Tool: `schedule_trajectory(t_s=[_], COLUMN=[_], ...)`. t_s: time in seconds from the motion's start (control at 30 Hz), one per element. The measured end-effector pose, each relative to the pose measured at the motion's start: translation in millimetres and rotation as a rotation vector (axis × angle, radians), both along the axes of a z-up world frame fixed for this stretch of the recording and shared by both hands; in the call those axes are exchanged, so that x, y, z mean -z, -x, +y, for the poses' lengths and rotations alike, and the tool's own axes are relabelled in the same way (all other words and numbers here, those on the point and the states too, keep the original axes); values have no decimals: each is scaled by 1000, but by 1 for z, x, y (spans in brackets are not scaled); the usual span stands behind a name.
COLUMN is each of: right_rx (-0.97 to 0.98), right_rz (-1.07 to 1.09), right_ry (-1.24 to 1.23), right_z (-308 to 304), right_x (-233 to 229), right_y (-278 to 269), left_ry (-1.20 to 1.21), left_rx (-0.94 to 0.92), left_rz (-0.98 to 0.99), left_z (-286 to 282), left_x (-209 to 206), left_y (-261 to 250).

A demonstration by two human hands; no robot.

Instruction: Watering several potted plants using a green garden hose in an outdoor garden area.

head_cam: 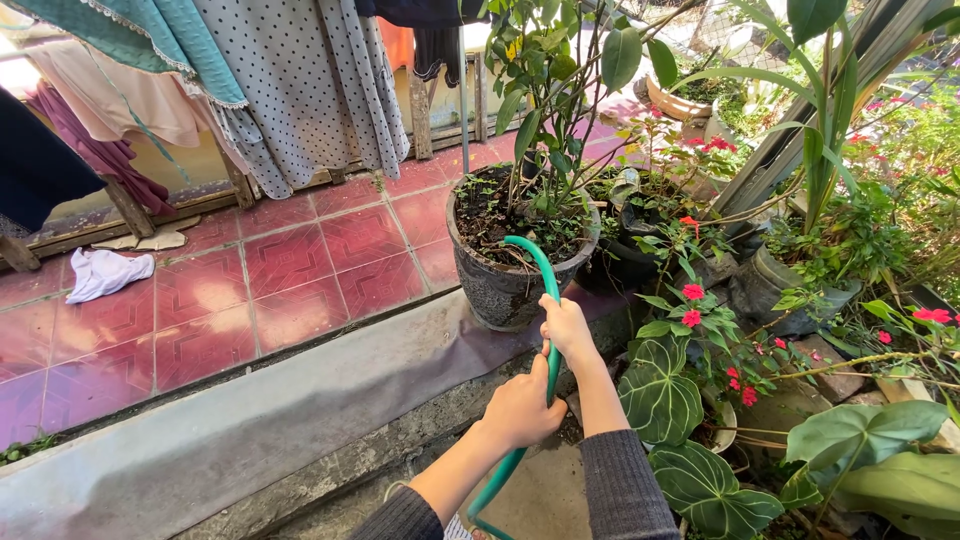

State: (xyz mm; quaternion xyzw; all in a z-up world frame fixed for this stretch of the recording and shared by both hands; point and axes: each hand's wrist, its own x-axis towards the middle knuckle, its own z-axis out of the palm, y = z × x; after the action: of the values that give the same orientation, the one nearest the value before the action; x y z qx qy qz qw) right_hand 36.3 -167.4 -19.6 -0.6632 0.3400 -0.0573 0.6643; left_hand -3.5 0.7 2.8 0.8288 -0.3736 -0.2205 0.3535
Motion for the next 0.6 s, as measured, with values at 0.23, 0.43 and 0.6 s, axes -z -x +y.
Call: schedule_trajectory(t_s=[0.23,0.43,0.6], right_rx=[55,2,13], right_rz=[21,45,83], right_ry=[37,11,27], right_z=[2,-4,-12], right_x=[-6,-2,5], right_y=[4,9,15], left_ry=[-24,5,7], left_rx=[15,5,32], left_rz=[-17,-10,-3], left_z=[1,-2,-6], left_x=[1,-2,6], left_y=[0,10,13])
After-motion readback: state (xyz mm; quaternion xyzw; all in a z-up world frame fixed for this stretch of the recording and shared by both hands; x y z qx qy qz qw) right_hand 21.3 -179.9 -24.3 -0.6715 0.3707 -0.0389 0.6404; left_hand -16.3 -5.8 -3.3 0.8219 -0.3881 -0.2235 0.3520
